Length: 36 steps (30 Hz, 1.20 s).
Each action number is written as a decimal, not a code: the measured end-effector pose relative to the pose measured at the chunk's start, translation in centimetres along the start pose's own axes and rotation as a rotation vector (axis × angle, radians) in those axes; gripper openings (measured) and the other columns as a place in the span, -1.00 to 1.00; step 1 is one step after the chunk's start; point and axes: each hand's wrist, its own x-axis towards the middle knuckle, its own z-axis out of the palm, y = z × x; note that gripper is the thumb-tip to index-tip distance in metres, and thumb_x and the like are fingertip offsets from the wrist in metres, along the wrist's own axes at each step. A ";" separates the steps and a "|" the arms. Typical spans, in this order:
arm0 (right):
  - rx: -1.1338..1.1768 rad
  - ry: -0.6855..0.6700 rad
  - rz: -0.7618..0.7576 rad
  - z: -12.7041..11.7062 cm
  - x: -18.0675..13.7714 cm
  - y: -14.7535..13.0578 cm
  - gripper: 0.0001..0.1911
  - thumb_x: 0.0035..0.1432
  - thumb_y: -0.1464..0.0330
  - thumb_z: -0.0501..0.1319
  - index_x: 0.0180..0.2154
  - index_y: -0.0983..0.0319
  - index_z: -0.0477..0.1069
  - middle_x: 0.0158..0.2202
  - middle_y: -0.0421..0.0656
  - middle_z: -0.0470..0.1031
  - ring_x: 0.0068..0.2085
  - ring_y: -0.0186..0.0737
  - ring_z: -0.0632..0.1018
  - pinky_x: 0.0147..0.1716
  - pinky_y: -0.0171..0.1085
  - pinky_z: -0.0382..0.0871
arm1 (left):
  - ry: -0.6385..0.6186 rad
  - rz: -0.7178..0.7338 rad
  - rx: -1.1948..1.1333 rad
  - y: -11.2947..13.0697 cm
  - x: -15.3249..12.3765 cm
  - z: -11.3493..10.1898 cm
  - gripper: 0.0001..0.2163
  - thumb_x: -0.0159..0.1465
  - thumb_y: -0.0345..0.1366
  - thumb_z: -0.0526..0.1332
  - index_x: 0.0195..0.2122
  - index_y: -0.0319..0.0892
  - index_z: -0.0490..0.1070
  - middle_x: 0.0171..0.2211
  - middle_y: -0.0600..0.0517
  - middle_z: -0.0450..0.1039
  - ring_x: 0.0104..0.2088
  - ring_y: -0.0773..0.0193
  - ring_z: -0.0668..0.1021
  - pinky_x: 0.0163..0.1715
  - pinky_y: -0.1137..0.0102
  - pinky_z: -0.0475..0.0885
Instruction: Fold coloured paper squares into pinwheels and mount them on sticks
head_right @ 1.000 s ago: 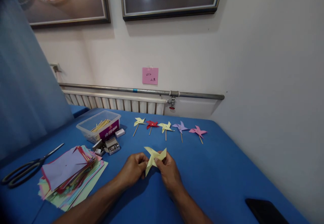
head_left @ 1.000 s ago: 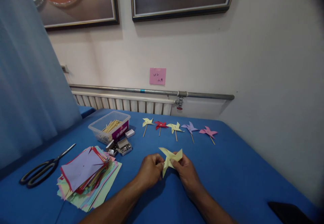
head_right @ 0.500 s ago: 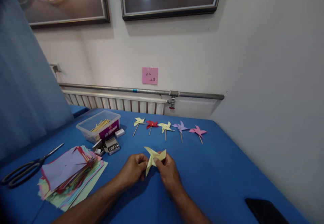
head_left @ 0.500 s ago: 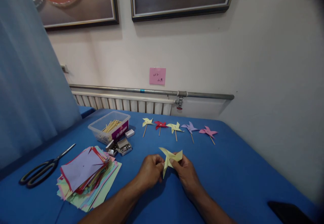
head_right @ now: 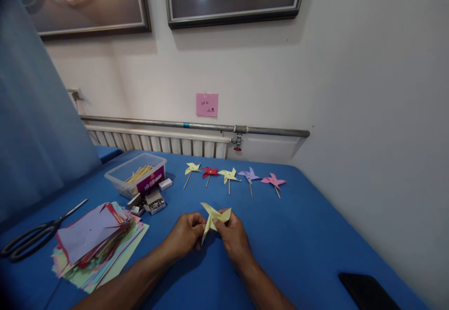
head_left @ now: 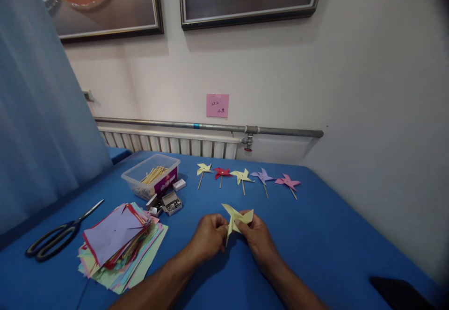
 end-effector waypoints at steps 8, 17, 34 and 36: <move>0.046 -0.089 0.019 -0.5 0.7 0.4 -0.61 -0.16 0.16 0.44 -0.31 0.22 0.45 -0.47 -0.23 0.53 -0.43 -0.21 0.49 -0.37 -0.27 0.36 | -0.043 -0.029 -0.059 0.1 0.4 -0.8 -0.91 -0.04 -0.29 0.23 -0.55 -0.18 0.37 -0.71 0.17 0.26 -0.69 0.45 0.23 -0.65 0.48 0.05; -0.131 -0.067 -0.016 0.0 -1.3 -0.5 -0.67 0.16 0.04 0.22 -0.41 0.16 0.36 -0.55 -0.28 0.41 -0.56 -0.30 0.38 -0.52 -0.31 0.23 | 0.159 -0.024 -0.390 0.4 1.9 -1.9 -0.88 -0.13 -0.29 0.22 -0.55 -0.17 0.34 -0.68 0.13 0.33 -0.67 0.42 0.33 -0.66 0.50 0.17; -0.576 -0.125 -0.111 2.7 -3.9 0.0 -0.82 0.15 0.27 0.19 -0.48 0.14 0.42 -0.58 -0.23 0.48 -0.54 -0.24 0.42 -0.48 -0.29 0.10 | 0.190 0.081 -0.526 0.3 2.0 -1.2 -0.71 -0.07 -0.14 0.41 -0.55 -0.19 0.34 -0.67 0.13 0.33 -0.66 0.44 0.34 -0.62 0.49 0.26; -0.583 -0.111 -0.112 2.7 -3.7 0.2 -0.82 0.15 0.27 0.20 -0.48 0.14 0.42 -0.59 -0.23 0.48 -0.55 -0.24 0.42 -0.49 -0.28 0.09 | 0.193 0.082 -0.532 0.2 2.0 -1.2 -0.70 -0.07 -0.13 0.42 -0.55 -0.19 0.35 -0.66 0.12 0.35 -0.66 0.43 0.35 -0.61 0.49 0.26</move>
